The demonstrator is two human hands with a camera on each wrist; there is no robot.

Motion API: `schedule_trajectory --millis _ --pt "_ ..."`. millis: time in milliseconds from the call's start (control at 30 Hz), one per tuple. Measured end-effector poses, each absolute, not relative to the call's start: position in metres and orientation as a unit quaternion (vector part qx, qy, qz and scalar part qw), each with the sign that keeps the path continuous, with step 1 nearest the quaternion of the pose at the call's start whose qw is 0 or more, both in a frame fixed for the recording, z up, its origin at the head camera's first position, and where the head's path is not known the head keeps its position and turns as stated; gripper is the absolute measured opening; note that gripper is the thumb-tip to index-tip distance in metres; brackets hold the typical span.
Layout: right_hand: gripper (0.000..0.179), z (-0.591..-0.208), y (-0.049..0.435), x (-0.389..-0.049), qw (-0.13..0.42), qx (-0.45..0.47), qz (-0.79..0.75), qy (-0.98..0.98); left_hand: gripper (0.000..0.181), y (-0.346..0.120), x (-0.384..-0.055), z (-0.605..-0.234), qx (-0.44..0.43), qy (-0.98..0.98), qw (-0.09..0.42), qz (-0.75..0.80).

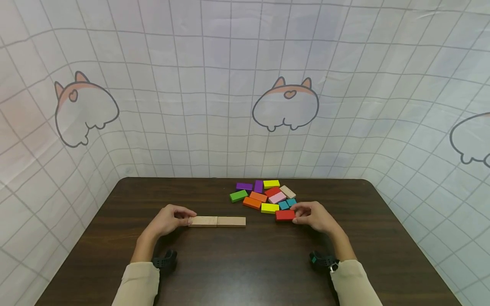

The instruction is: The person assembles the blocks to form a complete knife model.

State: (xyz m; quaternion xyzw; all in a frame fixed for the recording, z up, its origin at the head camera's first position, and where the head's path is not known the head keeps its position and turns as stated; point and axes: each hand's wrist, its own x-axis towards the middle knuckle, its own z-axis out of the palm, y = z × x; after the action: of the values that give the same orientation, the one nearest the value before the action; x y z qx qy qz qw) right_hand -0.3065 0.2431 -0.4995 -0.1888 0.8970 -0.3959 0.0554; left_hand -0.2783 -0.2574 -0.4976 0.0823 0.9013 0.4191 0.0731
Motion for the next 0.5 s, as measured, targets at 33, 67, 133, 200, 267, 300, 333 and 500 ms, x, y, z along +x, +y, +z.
schedule_trajectory --millis 33,67,133,200,267,300,333,500 --pt "0.032 -0.499 0.242 -0.306 0.054 -0.19 -0.396 0.897 0.018 -0.257 -0.278 -0.498 0.082 0.901 0.073 0.42" --pt "0.032 -0.498 0.24 -0.306 0.053 -0.191 -0.394 0.897 0.018 -0.257 -0.278 -0.497 0.081 0.901 0.074 0.42" --pt "0.032 -0.496 0.237 -0.306 0.054 -0.192 -0.392 0.898 0.018 -0.257 -0.278 -0.497 0.081 0.901 0.073 0.42" --pt "0.032 -0.494 0.234 -0.305 0.053 -0.193 -0.389 0.899 0.018 -0.257 -0.278 -0.497 0.08 0.901 0.073 0.42" --pt "0.032 -0.493 0.231 -0.305 0.052 -0.198 -0.388 0.899 0.018 -0.257 -0.279 -0.497 0.08 0.902 0.072 0.418" --pt "0.032 -0.492 0.229 -0.304 0.052 -0.199 -0.389 0.898 0.018 -0.257 -0.279 -0.497 0.08 0.902 0.071 0.417" --pt "0.032 -0.491 0.227 -0.304 0.051 -0.201 -0.39 0.897 0.018 -0.257 -0.279 -0.497 0.08 0.902 0.071 0.417" --pt "0.032 -0.487 0.218 -0.302 0.055 -0.221 -0.394 0.89 0.018 -0.256 -0.278 -0.497 0.086 0.902 0.071 0.418"
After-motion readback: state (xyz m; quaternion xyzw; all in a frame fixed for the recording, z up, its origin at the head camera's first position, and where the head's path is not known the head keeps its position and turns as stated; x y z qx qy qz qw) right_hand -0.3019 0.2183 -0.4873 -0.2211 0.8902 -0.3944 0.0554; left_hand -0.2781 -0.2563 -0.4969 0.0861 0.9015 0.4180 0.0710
